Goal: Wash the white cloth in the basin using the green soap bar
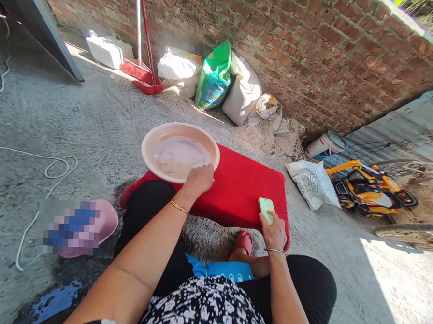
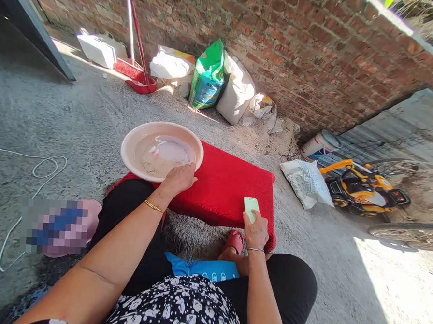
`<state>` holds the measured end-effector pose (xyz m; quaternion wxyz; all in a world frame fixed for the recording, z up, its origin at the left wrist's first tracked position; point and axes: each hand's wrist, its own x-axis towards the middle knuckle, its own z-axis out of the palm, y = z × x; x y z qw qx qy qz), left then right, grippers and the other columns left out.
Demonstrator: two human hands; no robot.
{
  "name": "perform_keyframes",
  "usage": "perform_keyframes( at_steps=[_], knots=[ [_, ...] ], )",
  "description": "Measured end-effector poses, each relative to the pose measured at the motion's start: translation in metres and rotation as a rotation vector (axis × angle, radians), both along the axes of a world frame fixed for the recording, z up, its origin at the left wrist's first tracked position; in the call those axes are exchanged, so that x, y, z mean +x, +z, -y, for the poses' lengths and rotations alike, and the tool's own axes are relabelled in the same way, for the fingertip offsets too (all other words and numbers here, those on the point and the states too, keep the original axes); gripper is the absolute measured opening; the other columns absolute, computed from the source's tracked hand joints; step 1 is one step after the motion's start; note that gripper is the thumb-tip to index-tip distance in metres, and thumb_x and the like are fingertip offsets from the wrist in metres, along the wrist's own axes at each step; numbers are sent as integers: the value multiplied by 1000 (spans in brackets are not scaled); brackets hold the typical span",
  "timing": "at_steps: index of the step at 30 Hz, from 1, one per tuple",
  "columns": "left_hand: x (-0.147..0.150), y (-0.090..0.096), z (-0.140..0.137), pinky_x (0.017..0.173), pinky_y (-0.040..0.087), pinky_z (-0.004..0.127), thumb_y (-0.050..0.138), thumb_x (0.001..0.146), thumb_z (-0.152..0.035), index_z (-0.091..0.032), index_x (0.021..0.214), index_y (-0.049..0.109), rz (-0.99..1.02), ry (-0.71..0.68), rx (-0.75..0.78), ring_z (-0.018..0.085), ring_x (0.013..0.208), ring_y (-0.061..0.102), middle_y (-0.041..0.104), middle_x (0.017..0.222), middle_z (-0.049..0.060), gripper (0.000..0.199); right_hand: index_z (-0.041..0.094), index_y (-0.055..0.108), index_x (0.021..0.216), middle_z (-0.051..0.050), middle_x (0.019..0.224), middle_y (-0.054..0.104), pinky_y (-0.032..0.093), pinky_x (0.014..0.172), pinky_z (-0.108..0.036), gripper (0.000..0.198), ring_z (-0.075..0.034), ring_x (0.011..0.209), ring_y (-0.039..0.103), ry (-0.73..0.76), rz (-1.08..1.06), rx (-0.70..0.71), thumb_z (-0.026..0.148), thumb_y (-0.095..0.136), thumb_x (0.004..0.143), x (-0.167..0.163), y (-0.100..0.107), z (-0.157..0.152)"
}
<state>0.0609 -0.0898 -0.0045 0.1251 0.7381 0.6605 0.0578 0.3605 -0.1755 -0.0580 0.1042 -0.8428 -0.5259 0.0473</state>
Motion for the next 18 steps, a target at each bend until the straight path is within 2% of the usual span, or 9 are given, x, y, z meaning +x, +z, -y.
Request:
perform_keyframes(
  at_steps=[2, 4, 9, 11, 13, 18],
  knots=[
    [0, 1, 0, 85, 49, 40, 50, 88, -31, -14, 115, 50, 3, 2, -6, 30, 102, 64, 66, 106, 15, 32, 25, 60, 123, -11, 104, 57, 40, 73, -34, 49, -27, 98, 57, -66, 7, 20, 57, 51, 87, 14, 3, 4],
    [0, 1, 0, 85, 49, 39, 51, 88, -31, -14, 116, 50, 3, 7, -6, 29, 102, 64, 66, 106, 15, 32, 24, 61, 122, -12, 104, 57, 40, 73, -33, 48, -27, 98, 57, -36, 2, 45, 56, 52, 87, 6, 5, 5],
    [0, 1, 0, 84, 50, 39, 51, 88, -32, -14, 115, 50, -3, 5, 11, 29, 101, 65, 66, 106, 15, 32, 26, 62, 119, -7, 103, 56, 41, 75, -29, 42, -22, 97, 57, 275, -33, 57, 51, 54, 87, -59, 2, 3],
    [0, 1, 0, 83, 50, 40, 52, 88, -32, -13, 115, 50, -2, 9, 5, 29, 100, 65, 66, 105, 15, 33, 27, 62, 119, -6, 103, 55, 41, 76, -29, 42, -21, 97, 57, 310, -30, 34, 52, 54, 86, -66, 0, 3],
    [0, 1, 0, 83, 50, 40, 52, 88, -32, -13, 114, 50, -2, 8, 12, 30, 100, 65, 66, 104, 15, 32, 28, 62, 120, -6, 104, 55, 41, 76, -29, 44, -22, 98, 57, 244, -26, 11, 53, 54, 86, -51, -2, 5],
    [0, 1, 1, 82, 50, 39, 53, 88, -30, -12, 111, 51, 6, -8, 44, 29, 98, 66, 67, 103, 15, 29, 27, 61, 121, -9, 107, 57, 40, 81, -33, 47, -25, 102, 55, -69, -29, 18, 55, 54, 84, 17, -3, 14]
  ],
)
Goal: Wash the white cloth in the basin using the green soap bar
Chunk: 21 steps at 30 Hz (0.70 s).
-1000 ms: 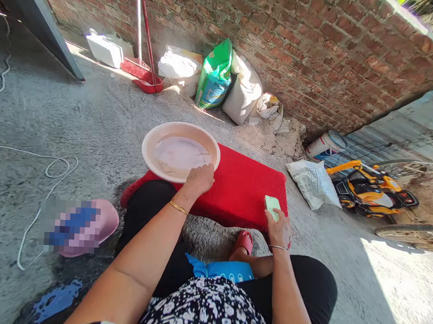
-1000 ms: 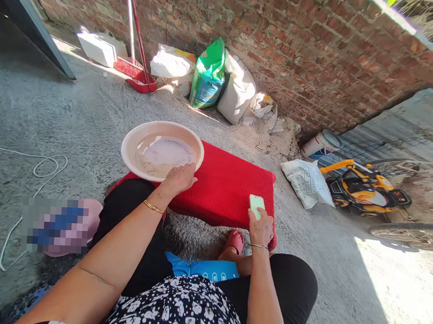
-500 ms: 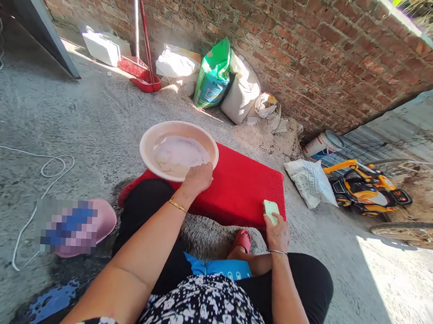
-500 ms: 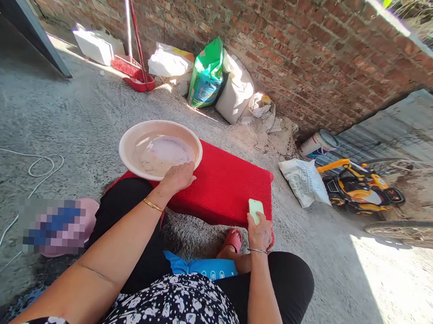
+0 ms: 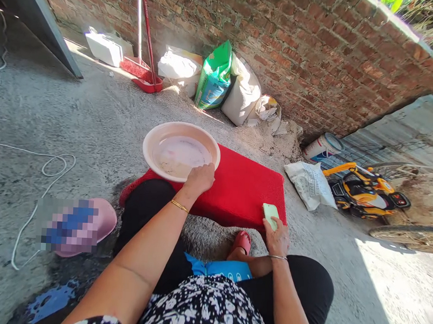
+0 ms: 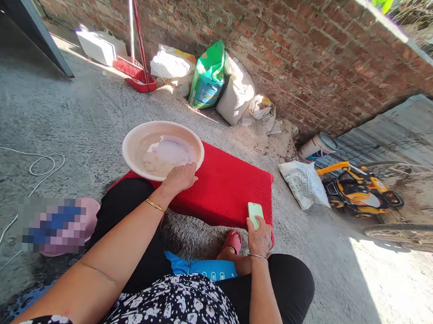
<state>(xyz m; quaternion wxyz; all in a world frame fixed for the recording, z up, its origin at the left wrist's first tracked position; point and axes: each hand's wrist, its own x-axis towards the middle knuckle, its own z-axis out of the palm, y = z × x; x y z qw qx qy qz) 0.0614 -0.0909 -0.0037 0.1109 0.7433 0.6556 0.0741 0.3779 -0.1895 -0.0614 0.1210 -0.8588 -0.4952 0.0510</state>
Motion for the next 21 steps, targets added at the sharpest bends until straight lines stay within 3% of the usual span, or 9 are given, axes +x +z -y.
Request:
perform_keyframes(
  at_steps=[3, 8, 10, 12, 17, 19, 21],
  knots=[
    [0, 0, 0, 82, 50, 39, 53, 88, -30, -12, 111, 51, -4, 6, -4, 29, 98, 66, 67, 102, 15, 29, 26, 62, 120, -10, 108, 57, 41, 80, -34, 48, -26, 102, 55, -20, -9, 28, 56, 54, 83, -1, 0, 1],
    [0, 1, -1, 82, 50, 38, 53, 88, -31, -13, 113, 50, -16, 13, -20, 29, 99, 66, 67, 102, 14, 31, 25, 62, 119, -6, 102, 55, 41, 77, -30, 47, -21, 94, 56, 282, -43, 42, 56, 52, 85, -64, -3, -4],
    [0, 0, -1, 83, 50, 37, 52, 89, -31, -13, 113, 50, -19, 15, -20, 28, 99, 65, 67, 103, 14, 31, 26, 62, 119, -6, 102, 54, 41, 76, -29, 46, -21, 94, 56, 331, -42, 26, 55, 52, 85, -73, -4, -4],
    [0, 0, 0, 82, 50, 37, 52, 89, -31, -14, 113, 50, -16, 12, -14, 27, 99, 65, 67, 103, 14, 30, 26, 62, 120, -6, 103, 54, 41, 75, -29, 46, -21, 96, 56, 288, -26, 17, 55, 53, 85, -62, -5, -2],
    [0, 0, 2, 81, 50, 39, 51, 89, -29, -13, 112, 51, -13, -2, 13, 29, 98, 66, 67, 103, 15, 28, 27, 61, 120, -9, 105, 56, 40, 77, -33, 48, -25, 98, 56, 0, 3, 23, 57, 54, 83, -2, -2, 4],
    [0, 0, 1, 82, 50, 39, 51, 89, -29, -12, 112, 51, -13, -1, 9, 29, 98, 65, 67, 103, 15, 28, 26, 62, 119, -10, 106, 57, 41, 78, -34, 48, -26, 99, 55, -34, 4, 33, 57, 55, 83, 3, -1, 4],
    [-1, -1, 0, 82, 50, 39, 52, 88, -30, -12, 113, 51, -15, 1, 2, 29, 99, 65, 67, 103, 15, 30, 25, 62, 119, -10, 105, 57, 41, 77, -34, 49, -26, 99, 56, 24, -2, 53, 57, 54, 83, -10, 0, 2]
  ],
)
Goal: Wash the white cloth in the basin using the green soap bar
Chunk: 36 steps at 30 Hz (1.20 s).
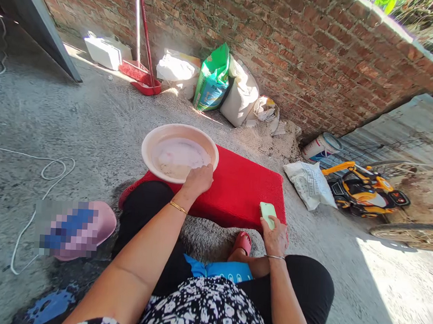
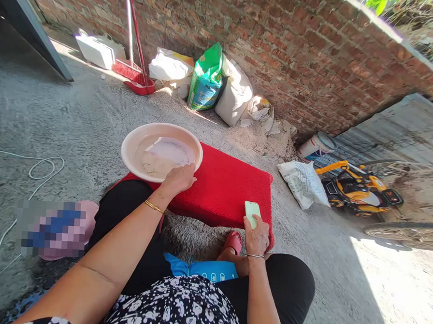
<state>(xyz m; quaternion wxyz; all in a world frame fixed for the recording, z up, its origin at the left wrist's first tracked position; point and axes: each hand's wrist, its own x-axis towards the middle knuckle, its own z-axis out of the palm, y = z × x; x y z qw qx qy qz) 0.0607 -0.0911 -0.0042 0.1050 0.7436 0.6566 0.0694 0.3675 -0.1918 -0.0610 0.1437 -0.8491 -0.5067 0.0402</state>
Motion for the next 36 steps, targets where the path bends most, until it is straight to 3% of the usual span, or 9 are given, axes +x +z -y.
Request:
perform_keyframes(
  at_steps=[4, 6, 8, 13, 16, 23, 25, 32, 36],
  knots=[
    [0, -2, -3, 81, 51, 40, 54, 87, -31, -12, 114, 50, -4, 11, -25, 30, 97, 66, 67, 102, 14, 33, 26, 62, 118, -7, 102, 55, 42, 76, -31, 49, -22, 96, 56, 247, -47, 27, 58, 50, 84, -47, -2, -3],
    [0, -2, -4, 80, 52, 40, 53, 87, -32, -13, 113, 51, -3, 16, -25, 30, 97, 66, 67, 102, 15, 33, 26, 63, 117, -6, 102, 55, 42, 76, -30, 48, -21, 95, 56, 296, -57, 19, 58, 49, 85, -56, -4, -2],
    [0, -2, -4, 80, 52, 40, 53, 87, -32, -13, 113, 51, -1, 17, -18, 30, 96, 66, 67, 103, 15, 32, 27, 63, 117, -6, 102, 55, 42, 76, -30, 47, -21, 96, 55, 258, -48, 6, 58, 50, 84, -47, -6, 1],
    [1, -2, -3, 83, 51, 40, 52, 88, -31, -13, 113, 51, 2, 1, -21, 29, 98, 66, 67, 103, 16, 31, 25, 62, 119, -9, 104, 56, 41, 77, -32, 50, -24, 98, 55, 1, -8, 23, 58, 51, 83, 9, -7, 8],
    [0, -2, -2, 83, 51, 39, 52, 88, -30, -13, 112, 51, -11, 1, -8, 28, 98, 66, 67, 103, 15, 30, 24, 62, 118, -10, 104, 56, 41, 78, -33, 50, -25, 99, 54, -22, -6, 30, 59, 51, 83, 10, -6, 7],
    [-1, -1, -3, 82, 51, 38, 50, 89, -32, -14, 113, 50, -29, -1, -16, 28, 98, 66, 67, 104, 14, 30, 24, 63, 117, -6, 99, 54, 42, 79, -30, 51, -21, 96, 55, 299, -52, 40, 60, 46, 85, -51, -8, 4],
    [-1, -1, -3, 83, 50, 38, 50, 89, -33, -14, 114, 50, -25, 1, -24, 28, 100, 65, 66, 105, 15, 32, 25, 62, 118, -6, 101, 54, 42, 79, -30, 51, -21, 97, 55, 271, -58, 22, 60, 47, 85, -45, -10, 7],
    [0, -2, -3, 84, 49, 40, 51, 88, -32, -13, 115, 50, 2, 3, -21, 30, 100, 64, 66, 104, 16, 33, 24, 63, 116, -9, 104, 57, 40, 81, -34, 53, -25, 101, 53, -34, -58, 72, 63, 50, 82, 28, -16, 12],
    [-1, -1, -3, 83, 49, 40, 50, 88, -32, -12, 115, 50, -10, -5, -25, 30, 100, 64, 66, 104, 17, 33, 25, 63, 116, -9, 106, 56, 39, 79, -33, 51, -24, 99, 54, -7, -69, 86, 61, 51, 82, 10, -9, -9]
  ],
)
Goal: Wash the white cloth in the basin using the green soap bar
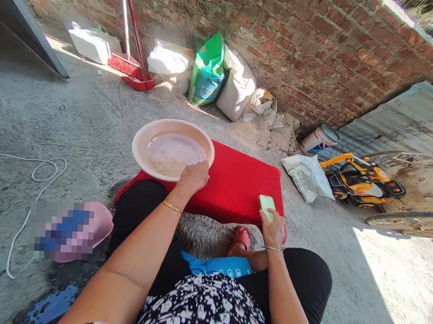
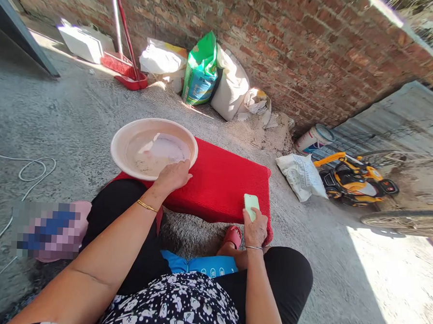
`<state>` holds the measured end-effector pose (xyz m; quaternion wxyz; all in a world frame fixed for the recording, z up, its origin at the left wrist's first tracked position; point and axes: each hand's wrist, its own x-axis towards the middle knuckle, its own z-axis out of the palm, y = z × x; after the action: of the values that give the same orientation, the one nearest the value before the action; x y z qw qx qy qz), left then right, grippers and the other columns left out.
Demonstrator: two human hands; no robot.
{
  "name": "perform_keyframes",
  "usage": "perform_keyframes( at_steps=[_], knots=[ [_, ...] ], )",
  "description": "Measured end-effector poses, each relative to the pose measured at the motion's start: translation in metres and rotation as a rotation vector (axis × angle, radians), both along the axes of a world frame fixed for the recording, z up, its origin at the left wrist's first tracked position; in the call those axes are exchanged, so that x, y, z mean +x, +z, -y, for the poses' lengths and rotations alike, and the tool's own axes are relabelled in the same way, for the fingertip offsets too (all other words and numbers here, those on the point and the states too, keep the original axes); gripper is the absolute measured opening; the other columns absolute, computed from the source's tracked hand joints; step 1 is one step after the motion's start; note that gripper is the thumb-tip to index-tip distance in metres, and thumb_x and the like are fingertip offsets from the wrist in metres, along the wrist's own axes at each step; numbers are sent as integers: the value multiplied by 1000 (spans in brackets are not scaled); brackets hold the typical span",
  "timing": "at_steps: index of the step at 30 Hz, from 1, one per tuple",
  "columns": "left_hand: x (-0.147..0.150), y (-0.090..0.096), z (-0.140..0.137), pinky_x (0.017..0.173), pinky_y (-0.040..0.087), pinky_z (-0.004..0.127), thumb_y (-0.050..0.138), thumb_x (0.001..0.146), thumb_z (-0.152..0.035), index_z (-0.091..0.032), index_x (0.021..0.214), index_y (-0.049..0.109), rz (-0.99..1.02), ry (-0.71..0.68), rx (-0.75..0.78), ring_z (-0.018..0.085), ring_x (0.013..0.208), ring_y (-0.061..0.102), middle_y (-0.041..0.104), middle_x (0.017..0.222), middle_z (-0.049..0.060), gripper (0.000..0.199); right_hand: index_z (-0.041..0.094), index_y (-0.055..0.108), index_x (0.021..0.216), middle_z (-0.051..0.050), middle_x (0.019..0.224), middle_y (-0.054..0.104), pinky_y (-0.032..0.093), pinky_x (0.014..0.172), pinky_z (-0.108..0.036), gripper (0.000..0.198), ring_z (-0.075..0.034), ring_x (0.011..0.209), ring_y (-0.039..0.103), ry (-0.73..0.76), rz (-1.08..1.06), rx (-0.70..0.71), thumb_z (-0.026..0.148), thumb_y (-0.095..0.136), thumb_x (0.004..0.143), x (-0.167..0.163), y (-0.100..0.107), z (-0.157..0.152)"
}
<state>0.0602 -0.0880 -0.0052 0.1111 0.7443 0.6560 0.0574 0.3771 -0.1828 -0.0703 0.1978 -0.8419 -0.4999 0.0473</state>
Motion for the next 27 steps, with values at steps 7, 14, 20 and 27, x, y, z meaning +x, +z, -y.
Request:
perform_keyframes(
  at_steps=[7, 14, 20, 27],
  knots=[
    [1, 0, 3, 80, 50, 39, 51, 89, -31, -14, 111, 50, -27, 5, 39, 29, 96, 66, 66, 101, 14, 28, 27, 63, 118, -7, 104, 55, 40, 75, -30, 48, -23, 98, 55, 108, 13, -67, 58, 53, 82, -35, 3, -33],
    [1, 0, 3, 82, 49, 39, 49, 90, -30, -13, 113, 50, -26, 3, 35, 29, 97, 65, 66, 103, 15, 29, 22, 65, 113, -11, 103, 59, 40, 81, -36, 57, -26, 94, 54, -115, -14, 18, 65, 51, 79, 29, 0, -18],
    [1, 2, 4, 83, 49, 38, 49, 90, -31, -14, 113, 50, -52, 11, 31, 28, 98, 65, 66, 101, 15, 29, 23, 65, 113, -9, 99, 56, 40, 77, -33, 55, -24, 93, 54, 72, -15, 48, 64, 50, 80, -15, 3, -25],
    [2, 0, 3, 81, 50, 38, 49, 89, -31, -14, 112, 51, -48, 18, 43, 28, 95, 66, 66, 100, 14, 28, 25, 64, 116, -9, 103, 56, 40, 77, -33, 51, -24, 96, 55, -36, -9, -33, 60, 53, 80, 2, 1, -20]
  ],
)
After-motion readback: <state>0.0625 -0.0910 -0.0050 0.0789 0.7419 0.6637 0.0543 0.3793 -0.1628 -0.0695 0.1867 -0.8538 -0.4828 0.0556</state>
